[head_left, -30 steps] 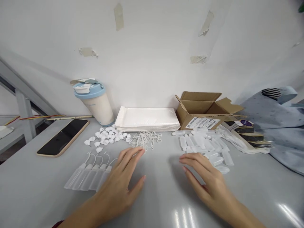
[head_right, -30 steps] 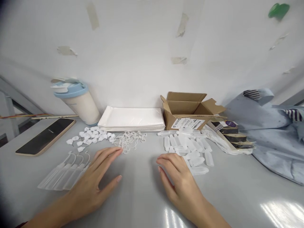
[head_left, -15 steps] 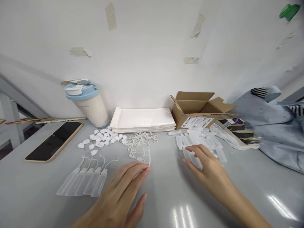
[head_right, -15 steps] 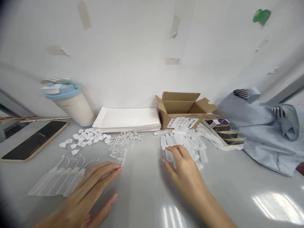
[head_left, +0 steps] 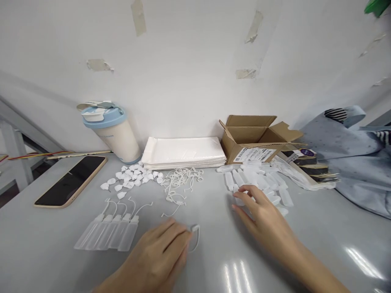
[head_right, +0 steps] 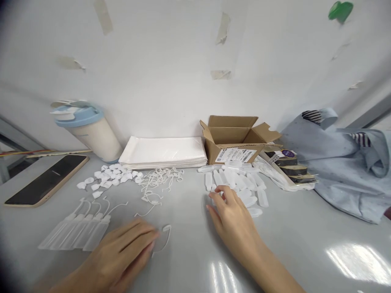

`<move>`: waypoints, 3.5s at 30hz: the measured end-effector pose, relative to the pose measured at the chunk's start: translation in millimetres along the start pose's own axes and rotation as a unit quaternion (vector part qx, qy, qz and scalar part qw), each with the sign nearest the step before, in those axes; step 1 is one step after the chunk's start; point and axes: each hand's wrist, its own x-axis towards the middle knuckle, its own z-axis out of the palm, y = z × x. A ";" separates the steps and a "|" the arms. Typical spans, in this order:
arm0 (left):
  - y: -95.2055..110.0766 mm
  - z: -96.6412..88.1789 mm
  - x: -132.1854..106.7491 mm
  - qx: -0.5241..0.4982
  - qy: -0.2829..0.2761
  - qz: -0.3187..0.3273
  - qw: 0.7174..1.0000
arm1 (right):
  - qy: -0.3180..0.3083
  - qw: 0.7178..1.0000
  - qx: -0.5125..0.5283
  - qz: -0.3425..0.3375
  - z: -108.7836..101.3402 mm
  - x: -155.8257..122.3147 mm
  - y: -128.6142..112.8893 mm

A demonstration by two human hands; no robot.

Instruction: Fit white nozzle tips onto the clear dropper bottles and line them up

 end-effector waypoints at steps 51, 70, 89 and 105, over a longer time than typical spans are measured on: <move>-8.4 19.1 -7.5 0.021 -0.085 -0.057 0.994 | -0.011 0.979 0.204 -0.009 1.0 -18.8 -42.3; 3.9 -3.5 7.8 -0.416 -0.087 -0.423 0.800 | -0.084 0.922 0.378 0.001 -5.4 -29.6 -68.9; 9.6 -3.6 3.4 -0.531 0.006 -0.336 0.778 | -0.083 0.901 0.422 -0.051 -1.8 -28.2 -68.0; 11.8 -4.2 5.7 -0.441 -0.022 -0.366 0.819 | -0.090 0.907 0.408 -0.055 -3.5 -27.6 -68.7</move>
